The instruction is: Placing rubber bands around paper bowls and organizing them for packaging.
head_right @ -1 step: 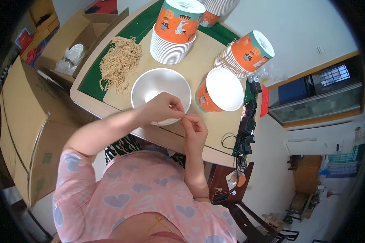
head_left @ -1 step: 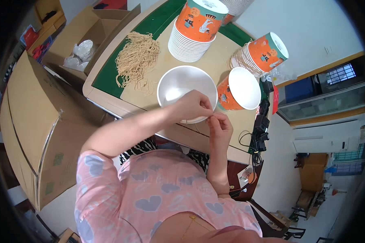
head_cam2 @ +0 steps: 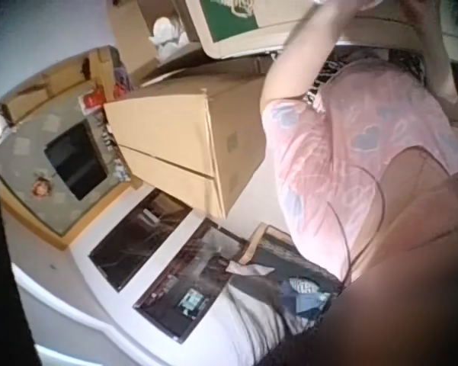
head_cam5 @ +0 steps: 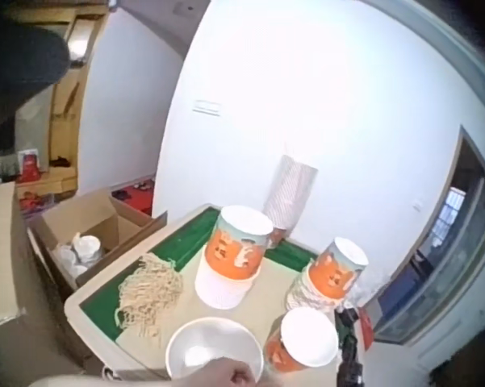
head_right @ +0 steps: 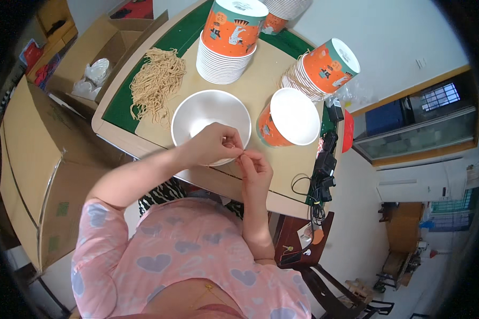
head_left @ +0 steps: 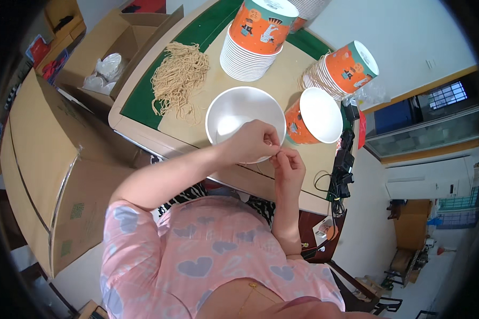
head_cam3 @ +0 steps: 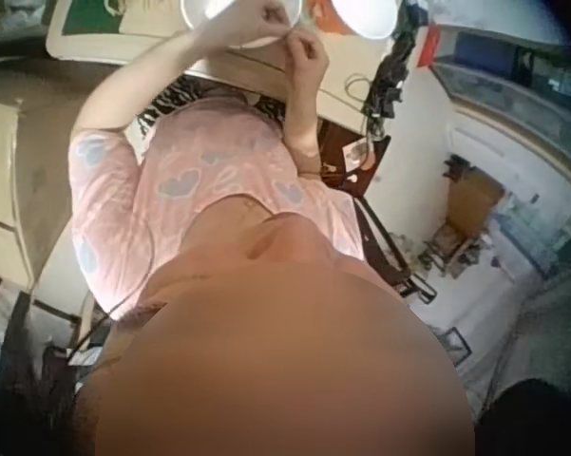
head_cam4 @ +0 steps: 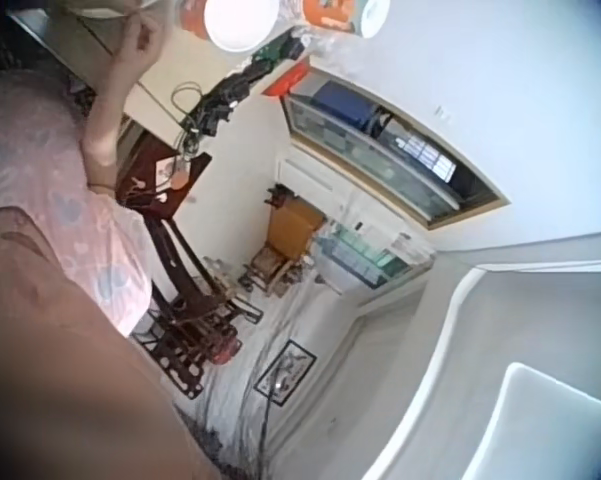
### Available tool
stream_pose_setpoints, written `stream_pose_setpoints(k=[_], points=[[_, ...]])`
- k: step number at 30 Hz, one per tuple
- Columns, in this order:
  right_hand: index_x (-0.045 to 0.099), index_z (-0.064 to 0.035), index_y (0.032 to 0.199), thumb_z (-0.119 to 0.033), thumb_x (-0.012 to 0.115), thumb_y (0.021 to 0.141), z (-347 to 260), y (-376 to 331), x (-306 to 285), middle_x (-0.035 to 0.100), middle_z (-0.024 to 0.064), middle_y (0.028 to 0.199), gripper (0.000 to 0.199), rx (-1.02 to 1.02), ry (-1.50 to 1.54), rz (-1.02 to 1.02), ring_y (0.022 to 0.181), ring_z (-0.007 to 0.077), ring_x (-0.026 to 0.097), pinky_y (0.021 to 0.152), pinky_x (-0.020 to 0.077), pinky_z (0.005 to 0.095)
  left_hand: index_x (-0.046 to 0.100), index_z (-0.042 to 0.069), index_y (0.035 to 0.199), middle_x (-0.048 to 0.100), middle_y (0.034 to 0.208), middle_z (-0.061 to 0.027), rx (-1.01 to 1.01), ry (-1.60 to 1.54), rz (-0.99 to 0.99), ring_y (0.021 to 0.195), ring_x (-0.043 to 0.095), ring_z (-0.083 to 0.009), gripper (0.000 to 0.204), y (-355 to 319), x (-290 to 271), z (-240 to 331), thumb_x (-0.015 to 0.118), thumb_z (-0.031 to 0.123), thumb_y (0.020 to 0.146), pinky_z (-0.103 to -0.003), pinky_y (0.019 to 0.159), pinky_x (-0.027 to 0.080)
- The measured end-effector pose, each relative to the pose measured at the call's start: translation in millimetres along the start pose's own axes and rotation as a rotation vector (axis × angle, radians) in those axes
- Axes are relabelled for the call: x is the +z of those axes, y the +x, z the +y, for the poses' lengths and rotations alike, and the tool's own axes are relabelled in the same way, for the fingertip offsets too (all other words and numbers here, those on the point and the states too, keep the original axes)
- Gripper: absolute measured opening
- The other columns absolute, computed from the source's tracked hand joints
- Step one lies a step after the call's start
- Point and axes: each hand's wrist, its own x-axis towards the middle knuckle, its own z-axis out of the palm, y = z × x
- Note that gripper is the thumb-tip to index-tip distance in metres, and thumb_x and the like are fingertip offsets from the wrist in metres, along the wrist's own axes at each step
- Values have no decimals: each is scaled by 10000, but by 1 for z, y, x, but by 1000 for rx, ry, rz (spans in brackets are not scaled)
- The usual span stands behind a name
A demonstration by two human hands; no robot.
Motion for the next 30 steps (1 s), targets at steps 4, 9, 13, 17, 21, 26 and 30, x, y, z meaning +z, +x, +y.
stream_pose_setpoints(k=[4, 9, 13, 17, 21, 26, 30], points=[[604, 10, 973, -27, 590, 903, 2, 2, -2, 659, 92, 917, 80, 164, 341, 3, 822, 148, 639, 743, 533, 268, 638, 17, 804, 559, 619, 20, 3, 0, 50, 576, 488, -47, 133, -7, 12, 16, 692, 132, 763, -214, 532, 392], [596, 8, 978, -31, 585, 909, -3, -2, -5, 657, 85, 912, 80, 99, 217, -5, 813, 145, 640, 739, 538, 271, 639, 40, 831, 566, 640, 17, -39, -104, -70, 586, 534, -57, 116, -3, 8, 11, 691, 128, 777, -244, 526, 419], [591, 9, 979, -33, 584, 911, 2, 1, -12, 651, 76, 897, 81, 171, 274, -41, 808, 137, 637, 741, 541, 271, 631, 108, 804, 576, 736, -18, 405, 610, 79, 624, 604, -173, 65, -13, 14, 10, 686, 129, 777, -321, 536, 467], [602, 4, 953, -37, 590, 906, 4, -5, -11, 647, 69, 861, 63, 187, 240, -20, 813, 132, 635, 748, 543, 277, 619, 119, 781, 570, 773, -37, 511, 901, 162, 664, 600, -238, 69, -21, 24, 5, 682, 144, 767, -343, 554, 473], [626, -1, 924, -46, 595, 903, -2, -14, 0, 630, 33, 814, 58, 49, -116, 166, 753, 89, 594, 692, 491, 221, 634, 124, 834, 561, 755, -51, 317, 596, 170, 687, 609, -243, 75, -22, 23, 2, 663, 166, 779, -359, 580, 483], [635, -5, 927, -41, 596, 902, -9, -14, 3, 611, 0, 795, 59, -41, -226, 170, 694, 56, 536, 640, 425, 180, 626, 131, 786, 546, 745, -29, 395, 526, 113, 677, 597, -220, 71, -21, 17, 4, 687, 143, 754, -342, 566, 477], [619, 10, 924, -49, 566, 915, -7, -13, 1, 601, 5, 809, 79, -77, -260, 134, 689, 62, 514, 637, 408, 187, 624, 124, 773, 565, 791, -27, 511, 746, 120, 708, 604, -217, 69, -20, 21, 7, 687, 133, 746, -336, 584, 483]])
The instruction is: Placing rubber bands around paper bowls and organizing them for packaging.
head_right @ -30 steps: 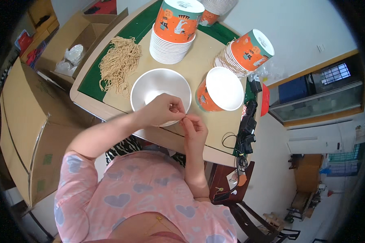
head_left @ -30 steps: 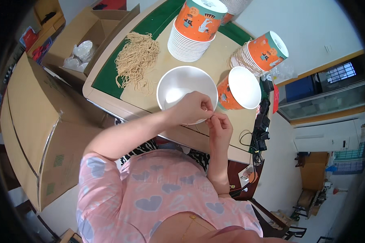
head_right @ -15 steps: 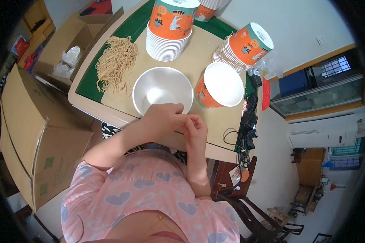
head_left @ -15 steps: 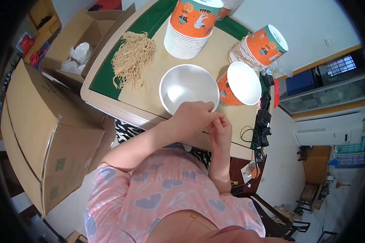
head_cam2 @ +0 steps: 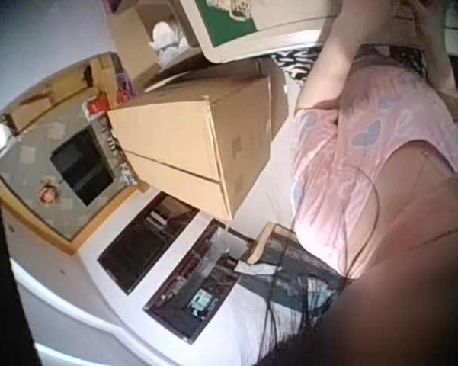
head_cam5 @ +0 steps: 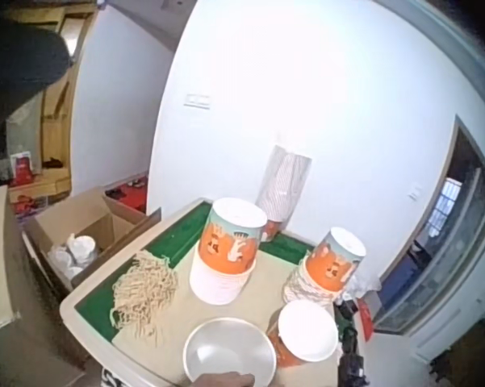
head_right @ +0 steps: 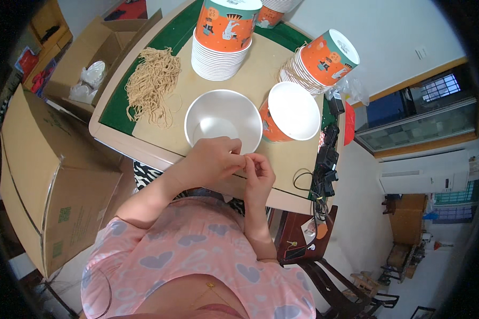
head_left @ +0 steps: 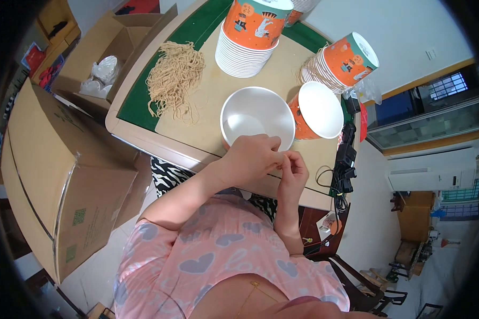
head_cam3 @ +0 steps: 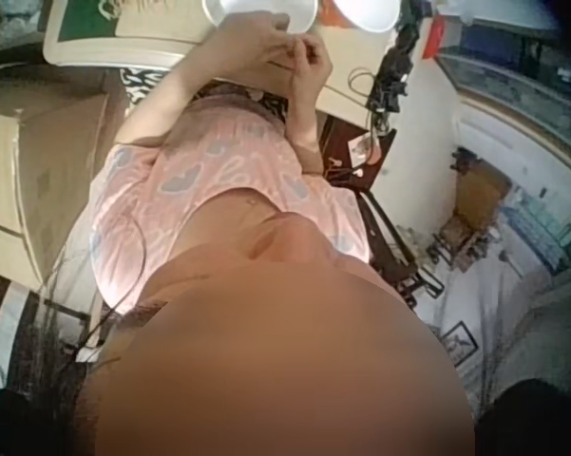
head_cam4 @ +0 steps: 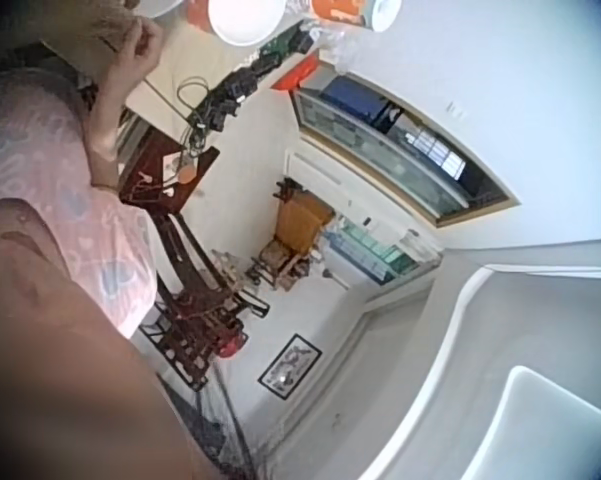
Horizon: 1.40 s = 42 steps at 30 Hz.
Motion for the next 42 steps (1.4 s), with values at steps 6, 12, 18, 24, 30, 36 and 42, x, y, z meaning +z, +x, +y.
stream_pose_setpoints(k=[6, 12, 18, 24, 30, 36, 42], points=[[651, 1, 954, -16, 571, 904, -1, 6, -14, 596, -4, 840, 96, 148, 77, -130, 740, 52, 518, 662, 410, 189, 630, 98, 783, 569, 804, -47, -106, -148, -20, 733, 613, -244, 76, -2, 2, -3, 670, 159, 761, -361, 609, 492], [668, 6, 1041, 11, 570, 890, -11, 4, -15, 558, -3, 899, 180, 77, 11, -252, 768, 57, 495, 664, 383, 187, 628, 73, 766, 569, 802, -55, -183, -185, 7, 712, 617, -259, 110, 0, 4, -4, 650, 181, 773, -373, 609, 497], [682, -18, 994, 22, 606, 870, -5, 2, -13, 553, 6, 916, 151, -60, -154, -128, 806, 65, 520, 669, 401, 180, 641, 72, 792, 575, 790, -64, -210, -240, 45, 708, 619, -258, 87, -1, 4, -2, 645, 156, 768, -369, 613, 499], [669, -12, 964, 29, 605, 867, -7, 3, -5, 530, 9, 887, 123, -191, -244, -77, 776, 60, 512, 654, 399, 171, 628, 70, 776, 564, 788, -71, -273, -151, 85, 705, 616, -253, 83, -1, 6, 5, 652, 146, 755, -366, 605, 502], [635, -6, 933, 17, 600, 871, -7, 5, -4, 537, 9, 899, 75, -159, -223, -96, 769, 58, 518, 656, 410, 175, 591, 82, 764, 535, 787, -56, -274, 100, 166, 725, 597, -234, 102, -2, 14, 15, 662, 154, 749, -354, 581, 502], [626, 6, 915, 18, 589, 881, -3, 10, -10, 538, -5, 904, 51, 8, -89, -141, 764, 40, 507, 656, 399, 171, 583, 84, 782, 535, 795, -58, -245, 0, 196, 730, 596, -233, 89, -4, 15, 8, 650, 140, 767, -359, 577, 497], [636, 11, 921, 18, 590, 880, -3, 11, -12, 542, -7, 889, 62, 24, -99, -142, 759, 37, 504, 661, 396, 168, 597, 85, 779, 546, 802, -54, -227, -29, 214, 753, 598, -231, 73, -7, 16, 4, 649, 135, 772, -359, 588, 496]])
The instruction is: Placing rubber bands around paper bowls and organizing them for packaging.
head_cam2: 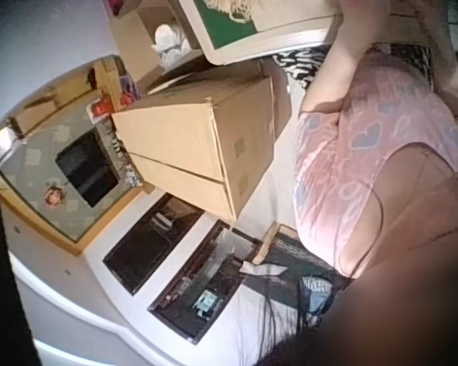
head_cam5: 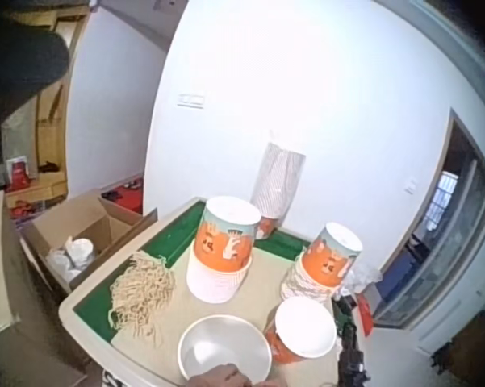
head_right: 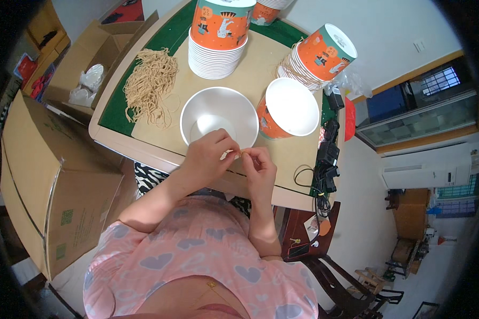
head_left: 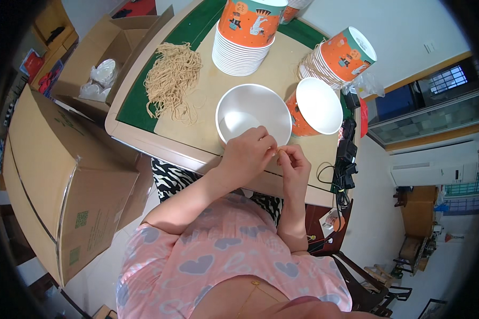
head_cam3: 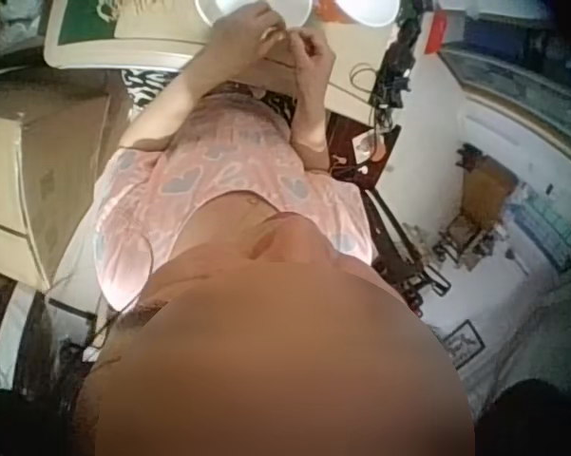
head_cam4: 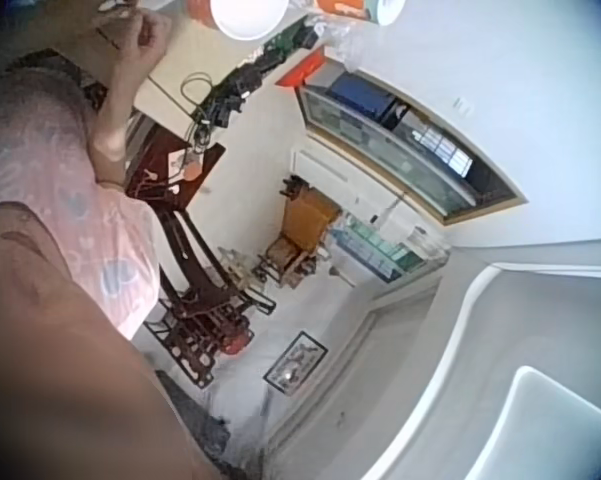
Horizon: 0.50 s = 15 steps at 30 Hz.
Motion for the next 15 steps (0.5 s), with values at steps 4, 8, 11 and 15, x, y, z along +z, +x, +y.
stream_pose_setpoints(k=[4, 8, 11, 15], points=[[641, 14, 919, 14, 597, 877, -1, 0, 1, 538, -10, 879, 61, 4, 13, 0, 763, 39, 500, 668, 393, 167, 609, 86, 767, 549, 807, -45, 2, 8, 27, 768, 591, -215, 74, -3, -2, 5, 659, 140, 757, -346, 596, 502], [649, 17, 923, 12, 602, 875, 1, 1, 1, 537, -11, 870, 68, 8, 43, 5, 766, 41, 498, 672, 391, 168, 633, 90, 777, 576, 787, -43, 7, 74, 66, 742, 599, -222, 90, -3, 1, 11, 703, 105, 722, -339, 600, 502], [662, 18, 929, 14, 602, 875, 3, 0, -1, 537, -11, 862, 80, 20, 2, 5, 760, 42, 497, 668, 392, 169, 625, 81, 765, 576, 788, -41, -11, 122, 95, 740, 597, -217, 95, -3, 7, 13, 701, 102, 712, -341, 596, 504], [671, 15, 939, 13, 606, 876, -2, -3, 5, 550, -8, 867, 91, 24, 19, 41, 774, 50, 517, 686, 414, 179, 611, 72, 740, 574, 784, -47, -30, 134, 99, 740, 597, -224, 101, -2, 12, 13, 697, 92, 691, -346, 604, 503]])
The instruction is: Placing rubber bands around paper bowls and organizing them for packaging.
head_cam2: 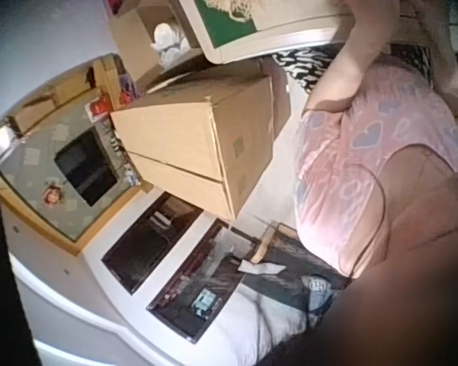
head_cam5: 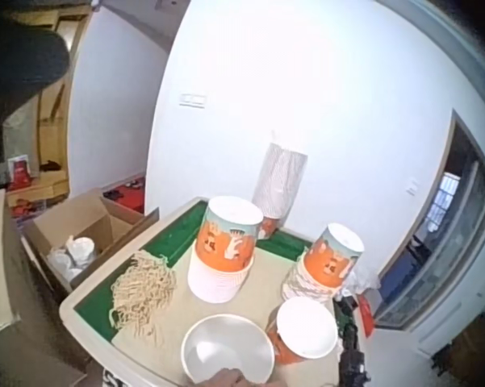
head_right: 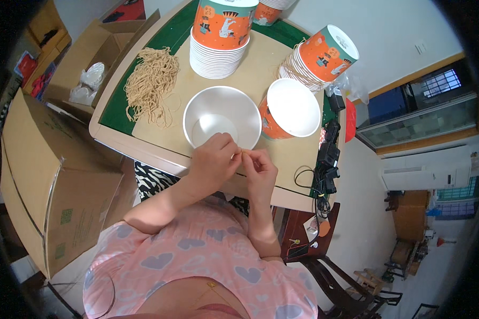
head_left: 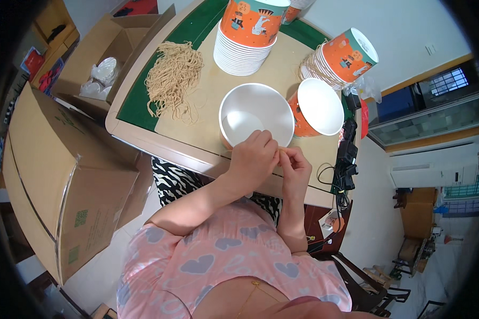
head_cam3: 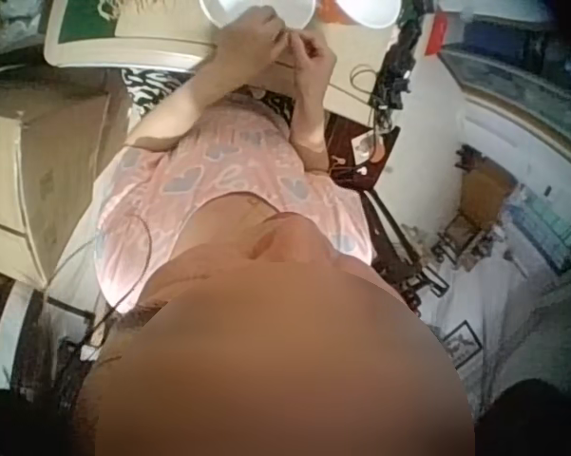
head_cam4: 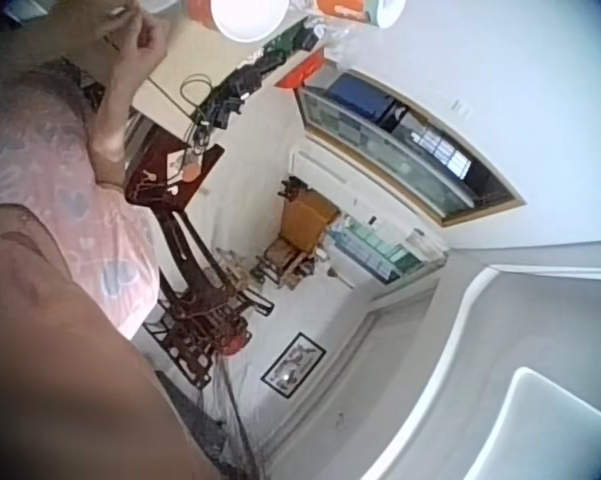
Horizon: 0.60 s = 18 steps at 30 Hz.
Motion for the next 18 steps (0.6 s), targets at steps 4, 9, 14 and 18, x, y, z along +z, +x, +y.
stream_pose_setpoints(k=[4, 9, 14, 18], points=[[676, 1, 941, 10, 619, 870, -4, -1, 3, 562, 1, 883, 92, -62, -33, 0, 798, 62, 540, 704, 433, 189, 596, 55, 705, 560, 760, -78, -97, -190, -12, 755, 593, -256, 98, 3, 1, -10, 673, 115, 698, -366, 637, 497], [660, -22, 978, 18, 655, 826, -9, 0, 2, 558, 9, 892, 158, -112, -142, -7, 738, 61, 509, 659, 415, 185, 643, 42, 738, 609, 767, -97, -234, -325, -148, 745, 616, -279, 83, 15, -19, -12, 672, 119, 727, -384, 667, 494], [628, -50, 1036, 29, 680, 781, -23, 0, 10, 562, -4, 861, 272, -258, -314, 17, 631, 33, 441, 561, 368, 175, 662, 38, 781, 630, 786, -102, -287, -401, -217, 733, 625, -282, 100, 19, -26, -15, 666, 135, 755, -376, 673, 493], [592, -33, 1057, 55, 644, 807, -22, 2, 17, 608, -13, 869, 270, -169, -283, -48, 596, -5, 392, 537, 319, 135, 658, 29, 802, 640, 782, -105, -300, -441, -238, 714, 626, -270, 124, 22, -31, -16, 665, 147, 766, -372, 660, 493]])
